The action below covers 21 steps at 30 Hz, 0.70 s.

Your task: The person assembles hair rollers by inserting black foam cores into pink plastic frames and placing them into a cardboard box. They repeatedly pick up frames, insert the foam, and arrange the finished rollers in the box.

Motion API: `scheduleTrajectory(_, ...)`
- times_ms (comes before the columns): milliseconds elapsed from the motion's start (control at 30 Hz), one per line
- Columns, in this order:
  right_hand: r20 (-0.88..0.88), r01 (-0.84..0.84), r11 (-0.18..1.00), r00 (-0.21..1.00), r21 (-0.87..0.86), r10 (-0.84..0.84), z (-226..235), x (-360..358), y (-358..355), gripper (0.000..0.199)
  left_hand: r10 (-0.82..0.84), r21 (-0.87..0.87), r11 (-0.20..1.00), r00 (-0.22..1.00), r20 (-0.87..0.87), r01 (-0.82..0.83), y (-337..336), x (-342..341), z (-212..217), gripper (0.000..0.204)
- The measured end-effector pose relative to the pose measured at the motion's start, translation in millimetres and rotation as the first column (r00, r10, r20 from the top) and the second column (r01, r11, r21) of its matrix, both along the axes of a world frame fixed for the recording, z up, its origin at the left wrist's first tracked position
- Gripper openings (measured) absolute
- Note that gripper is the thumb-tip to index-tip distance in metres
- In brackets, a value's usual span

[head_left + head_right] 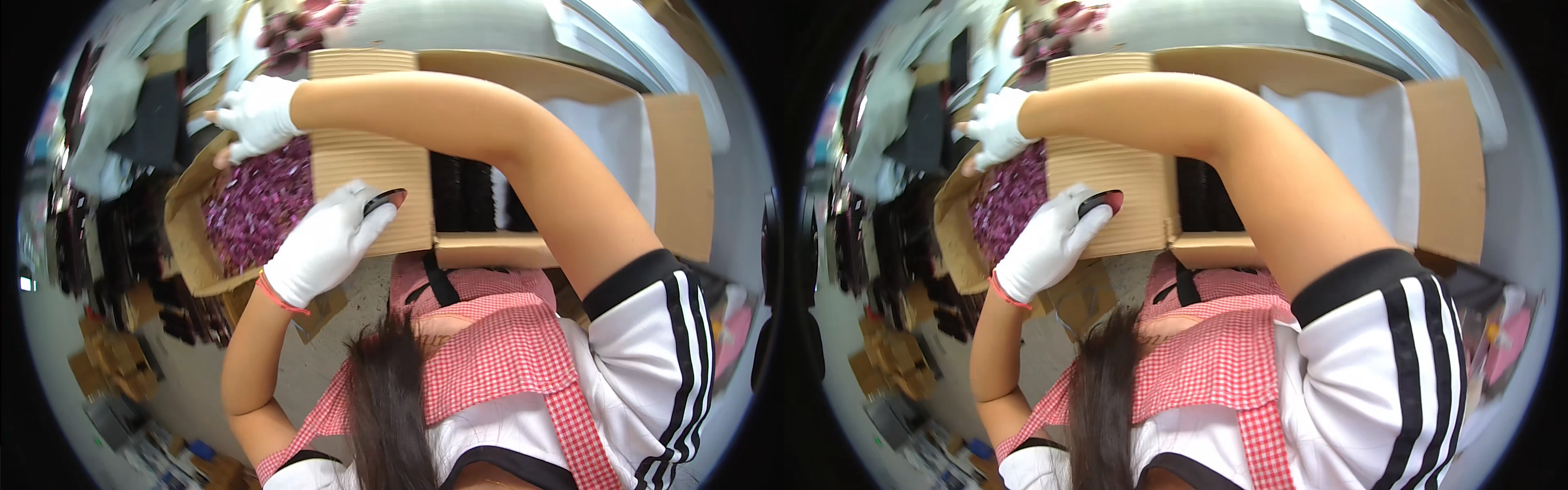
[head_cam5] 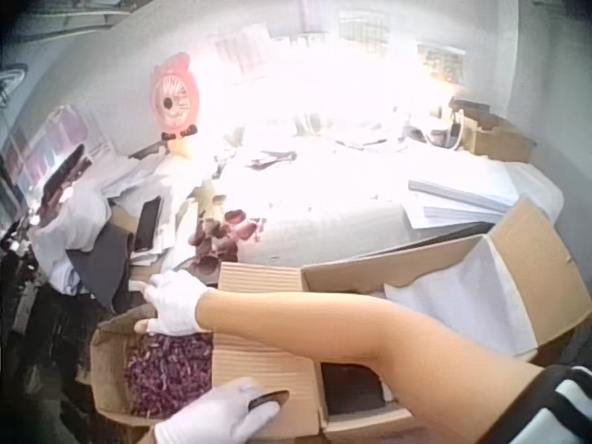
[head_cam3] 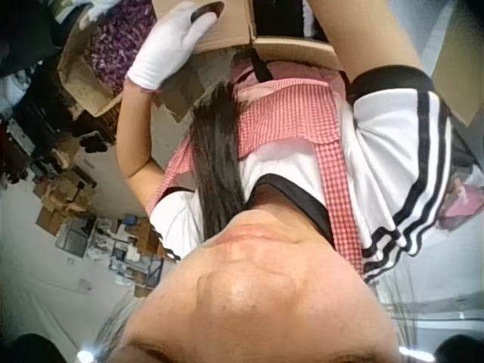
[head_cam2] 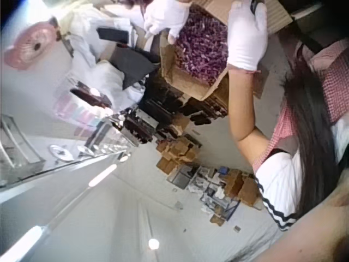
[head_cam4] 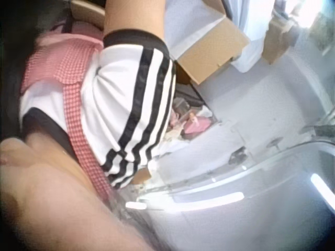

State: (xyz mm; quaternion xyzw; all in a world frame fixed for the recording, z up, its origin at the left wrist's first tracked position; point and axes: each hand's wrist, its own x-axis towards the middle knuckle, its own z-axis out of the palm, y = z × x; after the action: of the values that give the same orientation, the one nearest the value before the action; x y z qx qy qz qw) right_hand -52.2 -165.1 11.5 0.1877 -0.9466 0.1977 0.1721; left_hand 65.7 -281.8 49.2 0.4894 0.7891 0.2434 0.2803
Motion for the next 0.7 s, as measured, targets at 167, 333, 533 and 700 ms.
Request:
scheduleTrajectory(167, -0.127, 0.184, 0.961, 0.969, -0.206, -0.213, 29.5, 46.3, 120.6, 0.058, -0.427, 0.043, 0.860, 0.764, -0.483, 0.508, 85.6, 19.4, -49.5, 0.015)
scheduleTrajectory(333, -0.061, 0.424, 0.811, 0.872, -0.402, -0.486, 41.4, 225.7, 192.2, 0.047, -0.567, -0.065, 0.760, 0.611, -0.553, 0.647, 184.0, 54.5, -129.7, 0.017)
scheduleTrajectory(533, 0.004, 0.766, 0.515, 0.559, -0.384, -0.829, 28.5, 469.4, 172.0, 0.034, -0.661, -0.277, 0.744, 0.609, -0.439, 0.608, 243.4, 83.5, -183.8, 0.025)
scheduleTrajectory(700, 0.036, 0.906, -0.136, -0.132, -0.400, -0.991, -33.8, 658.7, 120.1, 0.023, -0.817, -0.391, 0.498, 0.268, -0.511, 0.774, 263.1, 87.4, -205.6, 0.029)
